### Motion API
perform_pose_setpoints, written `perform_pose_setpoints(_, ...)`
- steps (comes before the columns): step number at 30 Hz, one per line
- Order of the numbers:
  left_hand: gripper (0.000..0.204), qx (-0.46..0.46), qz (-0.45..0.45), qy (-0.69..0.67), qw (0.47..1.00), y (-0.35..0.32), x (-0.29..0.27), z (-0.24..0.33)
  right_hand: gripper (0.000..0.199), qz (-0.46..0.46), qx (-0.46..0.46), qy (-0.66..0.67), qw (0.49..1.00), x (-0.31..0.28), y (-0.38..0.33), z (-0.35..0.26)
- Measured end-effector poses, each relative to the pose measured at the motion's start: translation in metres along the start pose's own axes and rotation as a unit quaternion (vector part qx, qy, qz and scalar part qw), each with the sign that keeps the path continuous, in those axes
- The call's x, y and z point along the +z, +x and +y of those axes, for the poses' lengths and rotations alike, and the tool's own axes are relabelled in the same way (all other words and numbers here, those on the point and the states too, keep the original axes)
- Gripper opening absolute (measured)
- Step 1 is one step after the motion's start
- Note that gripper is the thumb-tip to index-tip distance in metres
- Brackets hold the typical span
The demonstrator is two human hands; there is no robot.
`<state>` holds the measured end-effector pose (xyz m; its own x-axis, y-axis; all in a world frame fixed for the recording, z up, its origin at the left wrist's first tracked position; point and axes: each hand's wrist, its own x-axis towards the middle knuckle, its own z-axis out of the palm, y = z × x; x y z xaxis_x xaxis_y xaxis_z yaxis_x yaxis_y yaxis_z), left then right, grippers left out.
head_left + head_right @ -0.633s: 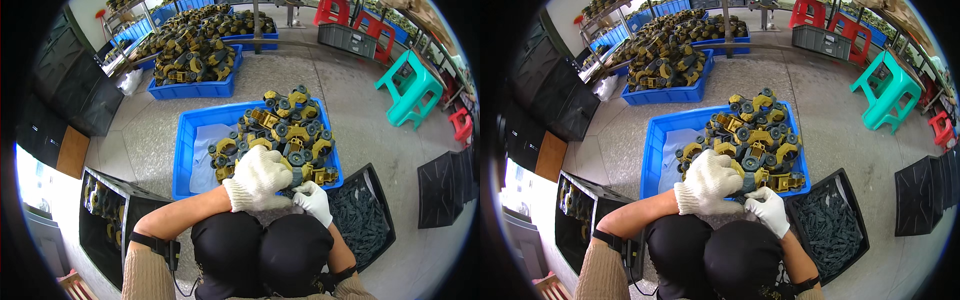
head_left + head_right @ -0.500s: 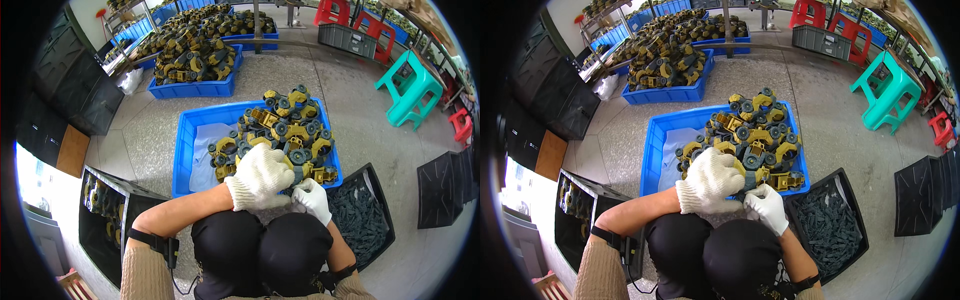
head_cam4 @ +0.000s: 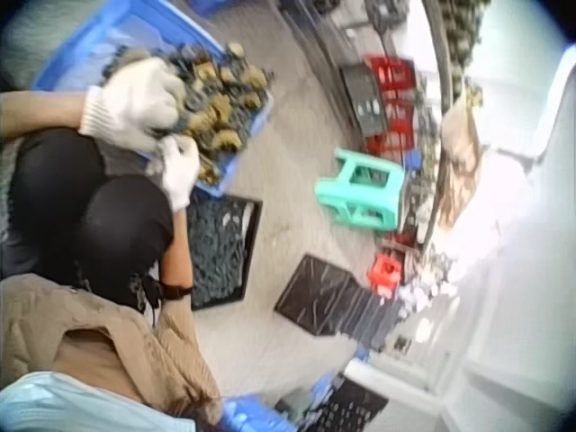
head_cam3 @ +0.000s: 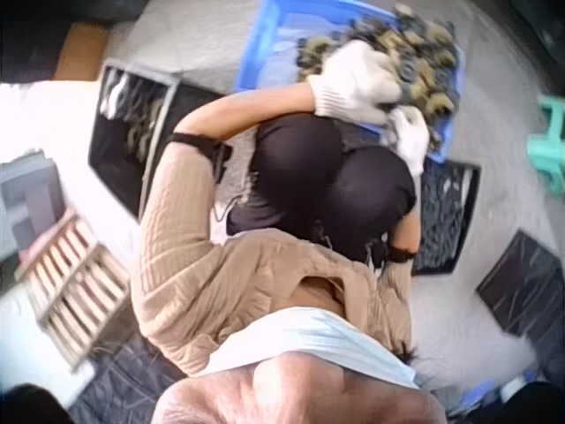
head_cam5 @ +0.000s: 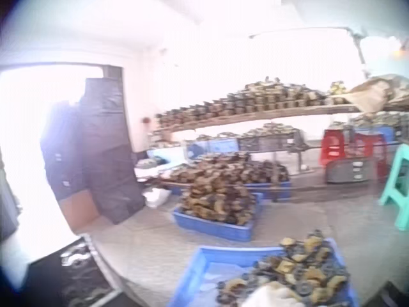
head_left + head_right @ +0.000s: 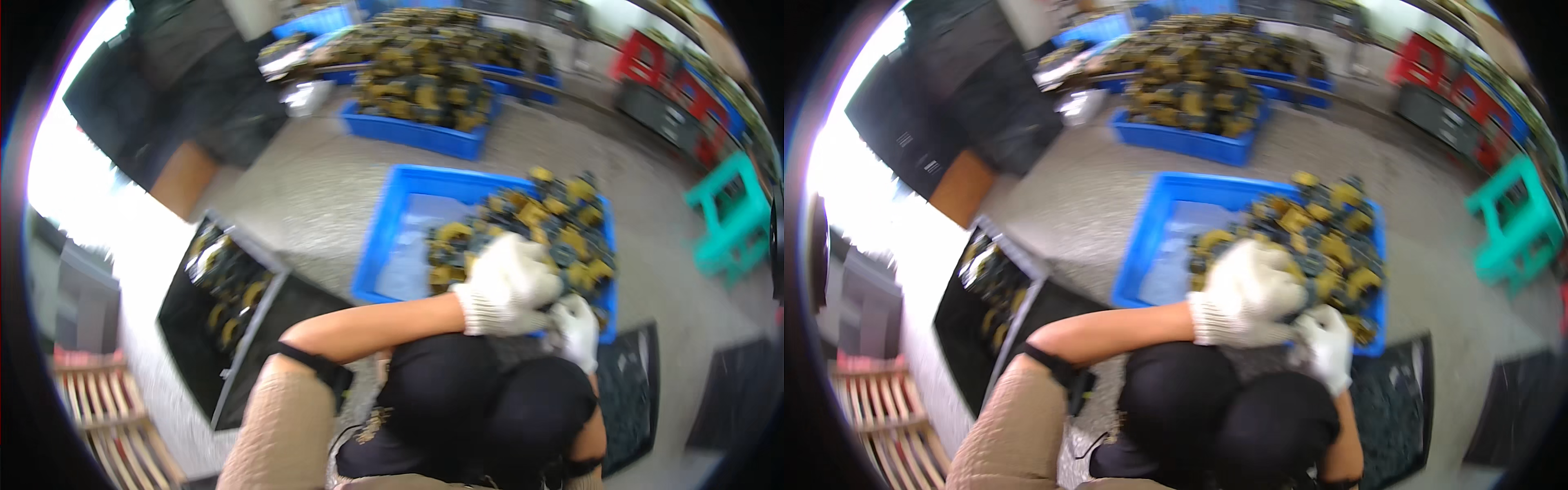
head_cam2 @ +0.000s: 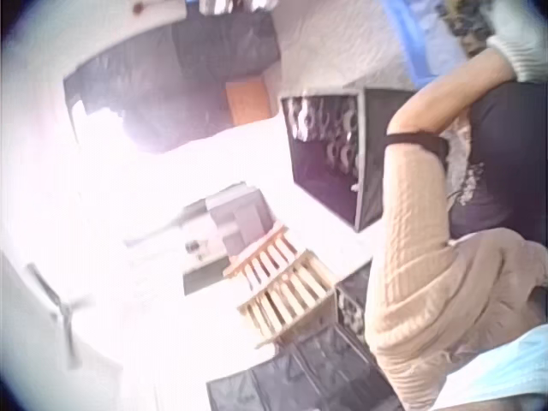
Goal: Picking up toy excavators from a blue bin, inspecting them, and placing them into a larger black crate.
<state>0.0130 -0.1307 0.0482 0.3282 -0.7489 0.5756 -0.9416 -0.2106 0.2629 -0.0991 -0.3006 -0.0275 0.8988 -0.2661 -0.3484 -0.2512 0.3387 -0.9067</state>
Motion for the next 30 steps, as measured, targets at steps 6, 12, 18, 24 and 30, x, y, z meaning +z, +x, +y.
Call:
perform_pose_setpoints(6, 0.044, -0.132, 0.024, 0.035, 0.99, 0.0, -0.062, 0.002, 0.051, -0.08, 0.074, 0.026, 0.994, -0.01, -0.003, 0.022)
perform_pose_setpoints(12, 0.039, -0.306, 0.116, 0.279, 0.903, -0.101, -0.241, 0.019, 0.025, -0.149, 0.206, -0.097, 0.962, 0.005, -0.007, 0.02)
perform_pose_setpoints(18, 0.028, -0.474, 0.035, 0.372, 0.797, -0.252, -0.306, 0.007, 0.017, -0.195, 0.181, -0.017, 0.964, -0.013, 0.001, 0.033)
perform_pose_setpoints(24, 0.029, -0.51, -0.103, 0.336, 0.785, -0.357, -0.277, -0.022, 0.018, -0.159, 0.137, -0.045, 0.977, -0.005, -0.008, 0.036)
perform_pose_setpoints(30, 0.03, -0.513, -0.239, 0.369, 0.737, -0.383, -0.244, -0.066, 0.024, -0.213, 0.115, 0.02, 0.97, -0.009, -0.008, 0.043)
